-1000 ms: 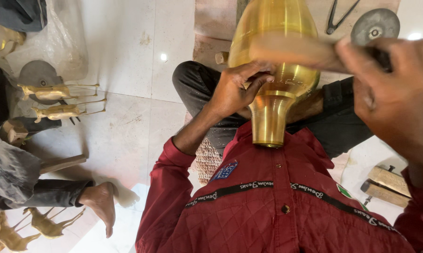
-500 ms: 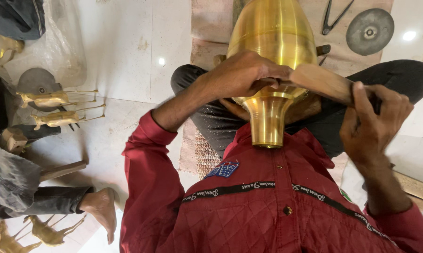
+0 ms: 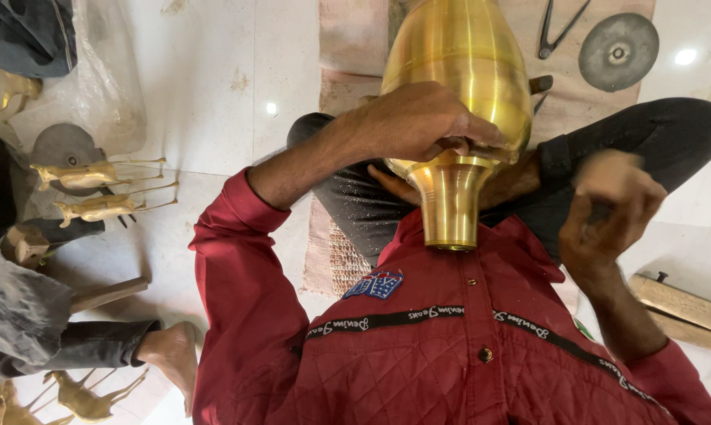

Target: The person sits cross-legged on the floor holding a brass vessel between their legs and repeatedly taps its surface with a wooden mallet to shape it. They reposition the vessel, work it with a small punch-like tool, and finally hold a round abrasive disc against the brass surface.

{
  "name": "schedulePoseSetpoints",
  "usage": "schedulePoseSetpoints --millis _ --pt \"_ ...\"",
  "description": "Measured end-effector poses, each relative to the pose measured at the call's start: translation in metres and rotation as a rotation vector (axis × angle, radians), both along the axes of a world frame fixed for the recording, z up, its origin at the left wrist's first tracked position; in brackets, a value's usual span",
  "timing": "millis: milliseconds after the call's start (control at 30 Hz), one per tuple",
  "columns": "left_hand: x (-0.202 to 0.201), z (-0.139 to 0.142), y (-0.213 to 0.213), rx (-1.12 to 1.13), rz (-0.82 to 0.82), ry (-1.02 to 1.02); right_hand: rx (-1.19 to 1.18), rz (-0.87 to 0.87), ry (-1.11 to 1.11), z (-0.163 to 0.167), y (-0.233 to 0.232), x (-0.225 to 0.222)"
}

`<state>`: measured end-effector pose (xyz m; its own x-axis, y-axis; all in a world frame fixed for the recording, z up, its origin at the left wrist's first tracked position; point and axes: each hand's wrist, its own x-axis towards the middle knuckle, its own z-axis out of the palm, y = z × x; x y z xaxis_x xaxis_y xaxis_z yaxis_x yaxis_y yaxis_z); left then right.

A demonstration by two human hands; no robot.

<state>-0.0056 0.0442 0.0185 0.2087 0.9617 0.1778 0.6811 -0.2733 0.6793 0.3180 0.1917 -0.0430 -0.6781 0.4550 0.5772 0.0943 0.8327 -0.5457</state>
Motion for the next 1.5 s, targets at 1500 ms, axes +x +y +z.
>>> schedulePoseSetpoints --millis 1500 --pt "-0.001 -0.022 -0.031 0.105 0.242 -0.197 0.109 0.106 -0.380 0.040 0.020 -0.009"
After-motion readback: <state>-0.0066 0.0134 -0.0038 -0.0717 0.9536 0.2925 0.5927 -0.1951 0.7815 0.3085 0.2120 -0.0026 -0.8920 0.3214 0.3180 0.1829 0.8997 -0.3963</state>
